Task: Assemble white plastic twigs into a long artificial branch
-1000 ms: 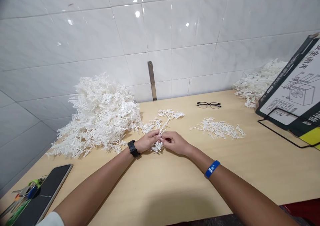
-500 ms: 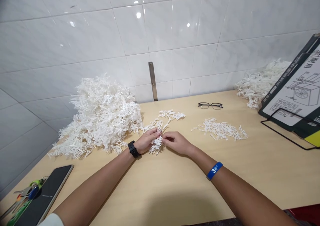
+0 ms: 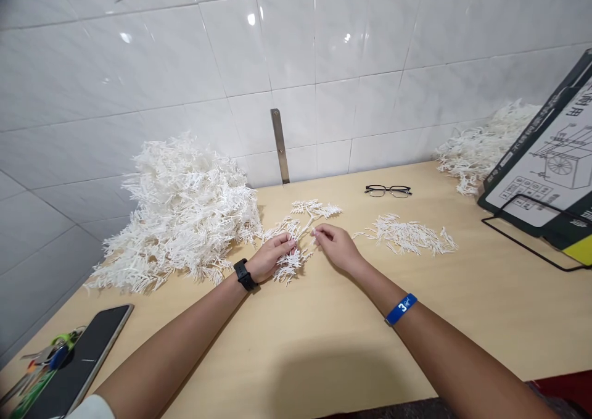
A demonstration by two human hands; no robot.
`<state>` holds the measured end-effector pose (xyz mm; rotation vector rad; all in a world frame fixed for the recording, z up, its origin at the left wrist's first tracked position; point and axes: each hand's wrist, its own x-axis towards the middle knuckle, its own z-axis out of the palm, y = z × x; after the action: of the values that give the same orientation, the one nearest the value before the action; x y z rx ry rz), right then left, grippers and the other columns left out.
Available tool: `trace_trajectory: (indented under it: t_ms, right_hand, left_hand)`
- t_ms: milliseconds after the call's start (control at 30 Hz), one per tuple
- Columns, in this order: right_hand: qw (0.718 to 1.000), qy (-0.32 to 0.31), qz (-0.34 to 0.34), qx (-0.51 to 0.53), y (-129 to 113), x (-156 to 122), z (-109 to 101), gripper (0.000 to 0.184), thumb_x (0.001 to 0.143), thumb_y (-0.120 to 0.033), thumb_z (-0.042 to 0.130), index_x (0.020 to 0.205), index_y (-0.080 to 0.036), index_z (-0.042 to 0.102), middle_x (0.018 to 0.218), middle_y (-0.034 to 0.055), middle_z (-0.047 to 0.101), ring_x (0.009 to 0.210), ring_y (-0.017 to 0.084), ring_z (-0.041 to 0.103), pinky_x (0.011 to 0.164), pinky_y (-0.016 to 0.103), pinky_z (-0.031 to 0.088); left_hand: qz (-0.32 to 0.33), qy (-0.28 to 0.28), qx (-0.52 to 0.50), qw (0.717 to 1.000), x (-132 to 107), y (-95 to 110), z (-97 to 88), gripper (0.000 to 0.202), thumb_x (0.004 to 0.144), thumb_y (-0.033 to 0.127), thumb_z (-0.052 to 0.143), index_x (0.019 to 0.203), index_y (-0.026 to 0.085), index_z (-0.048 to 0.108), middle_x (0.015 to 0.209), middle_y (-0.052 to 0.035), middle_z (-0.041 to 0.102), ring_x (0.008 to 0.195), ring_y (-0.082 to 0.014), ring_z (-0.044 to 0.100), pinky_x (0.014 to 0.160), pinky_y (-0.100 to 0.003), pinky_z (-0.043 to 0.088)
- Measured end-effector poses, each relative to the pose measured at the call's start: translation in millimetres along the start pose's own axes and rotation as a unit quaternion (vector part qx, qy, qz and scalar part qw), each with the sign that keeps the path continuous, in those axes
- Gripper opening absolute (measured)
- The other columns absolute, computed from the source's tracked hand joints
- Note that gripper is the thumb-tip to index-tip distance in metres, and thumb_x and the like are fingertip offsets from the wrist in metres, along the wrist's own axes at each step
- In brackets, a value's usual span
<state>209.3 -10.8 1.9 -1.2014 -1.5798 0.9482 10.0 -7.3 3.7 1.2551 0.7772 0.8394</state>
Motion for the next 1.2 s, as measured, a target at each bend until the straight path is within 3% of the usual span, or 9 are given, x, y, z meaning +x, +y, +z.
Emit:
trace_trajectory:
  t_ms: [133, 267, 333, 400, 467, 567, 733, 900, 1200]
  right_hand:
    - [0.963, 0.142, -0.052, -0.224, -2, 3, -27, 0.03, 0.093, -0.036, 0.043, 0.081, -0.018, 0.064, 0.075, 0.0073, 0.065, 0.069, 0.02, 0.055, 0.064, 0.03, 0.037]
    - [0.9, 0.179, 0.026, -0.396, 1, 11, -61, 0.026, 0.089, -0.027, 0.045, 0.089, -0.015, 0.067, 0.085, 0.0129, 0.067, 0.074, 0.023, 0.055, 0.063, 0.032, 0.033]
    - [0.88, 0.193, 0.054, -0.431, 1, 14, -68, 0.027, 0.084, -0.025, 0.05, 0.102, -0.013, 0.067, 0.092, 0.0149, 0.066, 0.078, 0.025, 0.055, 0.064, 0.032, 0.032]
    - [0.896, 0.197, 0.041, -0.396, -2, 13, -63, 0.027, 0.085, -0.028, 0.05, 0.102, -0.014, 0.066, 0.089, 0.0126, 0.065, 0.077, 0.023, 0.055, 0.063, 0.031, 0.033]
    - [0.939, 0.159, 0.017, -0.303, -8, 8, -47, 0.027, 0.089, -0.036, 0.045, 0.083, -0.017, 0.064, 0.074, 0.0068, 0.062, 0.068, 0.02, 0.051, 0.06, 0.029, 0.032]
    - [0.984, 0.03, 0.008, -0.174, -20, -4, -17, 0.043, 0.091, -0.05, 0.043, 0.063, -0.019, 0.052, 0.057, 0.001, 0.048, 0.058, 0.016, 0.043, 0.055, 0.028, 0.03]
    - [0.976, -0.127, -0.014, -0.178, -32, -18, 11, 0.036, 0.084, -0.052, 0.053, 0.072, -0.018, 0.053, 0.066, -0.0003, 0.055, 0.061, 0.014, 0.047, 0.056, 0.025, 0.031]
    - [0.942, -0.129, -0.029, -0.308, -36, -24, 20, 0.042, 0.071, -0.057, 0.068, 0.082, -0.021, 0.05, 0.068, -0.0029, 0.056, 0.059, 0.013, 0.047, 0.052, 0.024, 0.027]
    - [0.932, -0.117, -0.117, -0.323, -29, -22, 20, 0.028, 0.091, -0.041, 0.048, 0.073, -0.02, 0.046, 0.066, -0.0016, 0.054, 0.059, 0.013, 0.046, 0.056, 0.025, 0.026]
  left_hand:
    - [0.015, -0.001, 0.039, 0.999, 0, -2, -1.1, 0.039, 0.076, 0.05, 0.068, 0.076, 0.015, 0.052, 0.071, 0.0016, 0.054, 0.061, -0.0077, 0.043, 0.06, -0.022, 0.032]
    - [0.023, 0.004, 0.054, 0.998, 0, -2, -0.1, 0.037, 0.077, 0.049, 0.068, 0.077, 0.015, 0.052, 0.071, 0.0018, 0.054, 0.062, -0.0078, 0.043, 0.061, -0.023, 0.032]
    - [0.022, 0.006, 0.058, 0.998, 0, -1, 1.4, 0.037, 0.077, 0.049, 0.068, 0.078, 0.015, 0.052, 0.071, 0.0018, 0.054, 0.061, -0.0077, 0.043, 0.061, -0.022, 0.032]
    - [0.026, 0.015, 0.068, 0.997, -1, 0, 3.3, 0.038, 0.077, 0.049, 0.068, 0.077, 0.015, 0.052, 0.071, 0.0017, 0.054, 0.062, -0.0078, 0.043, 0.061, -0.022, 0.032]
    - [0.034, 0.03, 0.077, 0.996, -2, 1, 5.3, 0.039, 0.076, 0.051, 0.068, 0.076, 0.015, 0.05, 0.07, 0.0019, 0.054, 0.062, -0.008, 0.043, 0.06, -0.022, 0.032]
    - [0.048, 0.046, 0.089, 0.994, -2, 0, 8.2, 0.04, 0.077, 0.052, 0.066, 0.077, 0.016, 0.048, 0.069, 0.0026, 0.053, 0.06, -0.0082, 0.042, 0.058, -0.023, 0.031]
    - [0.12, 0.07, 0.176, 0.975, -5, -3, 13.4, 0.033, 0.083, 0.045, 0.06, 0.074, 0.017, 0.046, 0.064, 0.0049, 0.041, 0.06, -0.0086, 0.037, 0.058, -0.023, 0.03]
    - [0.152, 0.14, 0.237, 0.949, -6, -7, 15.9, 0.025, 0.088, 0.038, 0.055, 0.076, 0.017, 0.048, 0.067, 0.004, 0.043, 0.064, -0.0098, 0.038, 0.061, -0.023, 0.032]
    - [0.147, 0.164, 0.134, 0.966, -4, -2, 16.6, 0.029, 0.084, 0.039, 0.058, 0.071, 0.017, 0.045, 0.062, 0.005, 0.043, 0.059, -0.0086, 0.04, 0.058, -0.021, 0.034]
